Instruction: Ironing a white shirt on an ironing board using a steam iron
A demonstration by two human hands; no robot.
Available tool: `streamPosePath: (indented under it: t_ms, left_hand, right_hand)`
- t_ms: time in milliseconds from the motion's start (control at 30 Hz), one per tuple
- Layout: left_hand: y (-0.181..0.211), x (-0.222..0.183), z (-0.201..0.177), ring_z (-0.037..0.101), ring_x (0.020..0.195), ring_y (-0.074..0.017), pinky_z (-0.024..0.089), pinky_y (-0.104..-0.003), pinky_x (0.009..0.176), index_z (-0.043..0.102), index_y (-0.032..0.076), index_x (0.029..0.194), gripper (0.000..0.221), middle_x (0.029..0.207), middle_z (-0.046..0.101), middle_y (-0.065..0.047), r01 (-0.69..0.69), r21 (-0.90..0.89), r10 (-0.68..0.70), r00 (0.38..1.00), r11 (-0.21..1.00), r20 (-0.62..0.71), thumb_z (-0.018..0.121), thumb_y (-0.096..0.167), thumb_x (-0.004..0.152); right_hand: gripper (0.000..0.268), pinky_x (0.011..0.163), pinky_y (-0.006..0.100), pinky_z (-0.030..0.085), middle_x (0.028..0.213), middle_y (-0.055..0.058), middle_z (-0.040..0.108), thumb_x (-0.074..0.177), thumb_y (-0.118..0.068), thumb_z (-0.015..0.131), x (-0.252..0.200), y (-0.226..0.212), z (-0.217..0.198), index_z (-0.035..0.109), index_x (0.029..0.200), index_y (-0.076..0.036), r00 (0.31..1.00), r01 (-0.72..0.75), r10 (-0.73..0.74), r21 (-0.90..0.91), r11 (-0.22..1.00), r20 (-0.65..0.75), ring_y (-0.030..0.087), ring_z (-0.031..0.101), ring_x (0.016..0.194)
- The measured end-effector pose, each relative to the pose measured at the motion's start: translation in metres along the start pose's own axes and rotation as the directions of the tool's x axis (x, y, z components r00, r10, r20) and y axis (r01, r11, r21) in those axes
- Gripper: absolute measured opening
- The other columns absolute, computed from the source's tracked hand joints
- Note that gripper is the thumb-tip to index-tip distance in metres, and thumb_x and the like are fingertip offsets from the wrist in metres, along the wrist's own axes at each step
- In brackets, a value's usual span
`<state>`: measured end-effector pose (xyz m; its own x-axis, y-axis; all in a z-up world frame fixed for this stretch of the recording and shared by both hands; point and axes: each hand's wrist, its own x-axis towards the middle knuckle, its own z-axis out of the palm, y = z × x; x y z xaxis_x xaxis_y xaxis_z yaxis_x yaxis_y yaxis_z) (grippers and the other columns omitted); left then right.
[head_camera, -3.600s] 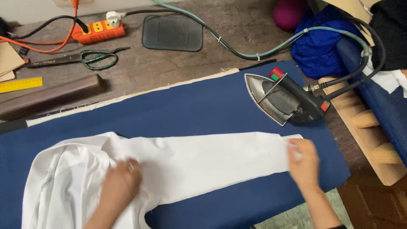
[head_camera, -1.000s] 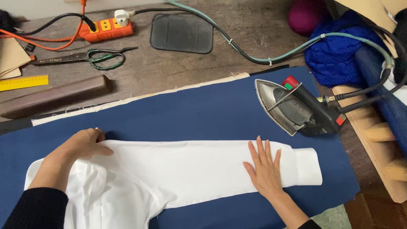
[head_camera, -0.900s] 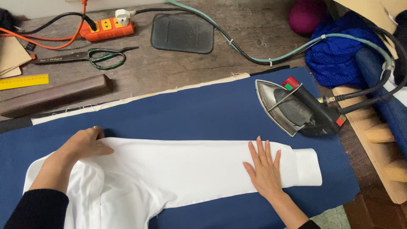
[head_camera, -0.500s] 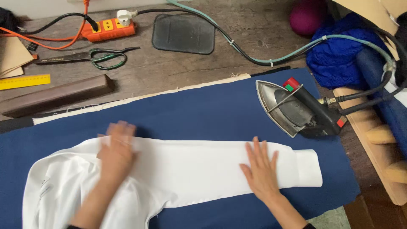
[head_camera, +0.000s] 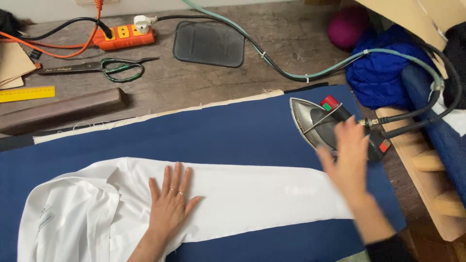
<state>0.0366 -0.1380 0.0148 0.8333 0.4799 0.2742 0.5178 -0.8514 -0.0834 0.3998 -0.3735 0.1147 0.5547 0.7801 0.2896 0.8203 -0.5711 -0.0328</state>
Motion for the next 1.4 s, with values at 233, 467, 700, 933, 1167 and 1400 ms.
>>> streamPosePath:
  t_ms: [233, 467, 700, 933, 1167, 1400]
  left_hand:
    - [-0.073, 0.018, -0.007, 0.031, 0.143, -0.0314, 0.020, -0.060, 0.113, 0.031, 0.013, 0.148, 0.075, 0.153, 0.036, -0.011, 0.118, -0.274, -0.114, 0.993, 0.954, 0.032, 0.060, 0.029, 0.081]
    - [-0.165, 0.025, 0.001, 0.058, 0.100, -0.0328, 0.041, -0.047, 0.101, 0.062, 0.016, 0.120, 0.045, 0.111, 0.062, -0.008, 0.345, -0.128, -0.333, 0.936, 0.930, 0.111, 0.058, 0.045, 0.086]
    - [-0.190, 0.038, -0.003, 0.054, 0.115, -0.0316, 0.042, -0.048, 0.096, 0.059, 0.020, 0.123, 0.058, 0.117, 0.060, -0.008, 0.467, -0.135, -0.340, 0.785, 0.874, 0.517, 0.051, 0.060, 0.083]
    - [-0.198, 0.059, -0.011, 0.052, 0.120, -0.0246, 0.042, -0.048, 0.094, 0.062, 0.023, 0.122, 0.059, 0.120, 0.061, -0.004, 0.566, -0.072, -0.369, 0.623, 0.821, 0.689, 0.050, 0.064, 0.082]
    - [-0.204, 0.071, -0.027, 0.063, 0.105, -0.0232, 0.038, -0.040, 0.093, 0.066, 0.022, 0.103, 0.049, 0.107, 0.071, 0.001, 0.620, -0.054, -0.357, 0.519, 0.783, 0.777, 0.049, 0.063, 0.084]
    - [-0.217, 0.067, -0.019, 0.063, 0.089, -0.0209, 0.034, -0.035, 0.091, 0.065, 0.021, 0.085, 0.041, 0.091, 0.073, 0.006, 0.593, -0.088, -0.318, 0.544, 0.800, 0.777, 0.052, 0.061, 0.085]
  right_hand:
    - [0.041, 0.071, 0.029, 0.041, 0.081, 0.005, 0.066, 0.084, -0.037, 0.072, 0.113, 0.095, 0.006, 0.068, 0.109, -0.005, 0.821, -0.425, 0.262, 0.238, 0.873, 0.508, 0.015, 0.054, 0.074]
    - [0.049, 0.044, 0.033, 0.034, 0.047, 0.016, 0.049, 0.094, -0.041, 0.058, 0.128, 0.048, -0.011, 0.054, 0.073, 0.004, 0.557, -0.726, 0.211, 0.347, 0.593, 0.804, 0.022, 0.042, 0.038]
    - [0.038, 0.056, 0.030, 0.036, 0.061, 0.004, 0.057, 0.077, -0.052, 0.069, 0.101, -0.043, -0.089, 0.084, 0.083, -0.018, 0.591, -0.454, 0.342, -0.049, 0.890, 0.731, 0.015, 0.049, 0.061]
    - [0.027, 0.055, 0.019, 0.041, 0.066, -0.010, 0.076, 0.076, -0.051, 0.075, 0.058, -0.105, -0.107, 0.081, 0.082, -0.025, 0.401, -0.290, 0.182, -0.065, 0.955, 0.898, 0.003, 0.062, 0.056]
    - [0.045, 0.059, 0.025, 0.035, 0.069, -0.005, 0.061, 0.077, -0.067, 0.067, 0.030, -0.122, -0.077, 0.067, 0.077, -0.022, 0.338, -0.231, 0.169, -0.092, 0.969, 0.926, 0.011, 0.054, 0.061]
    - [0.047, 0.072, 0.026, 0.049, 0.085, -0.012, 0.075, 0.075, -0.068, 0.059, 0.028, -0.152, -0.070, 0.075, 0.098, -0.031, 0.375, -0.266, 0.206, -0.108, 0.958, 0.904, 0.011, 0.068, 0.082]
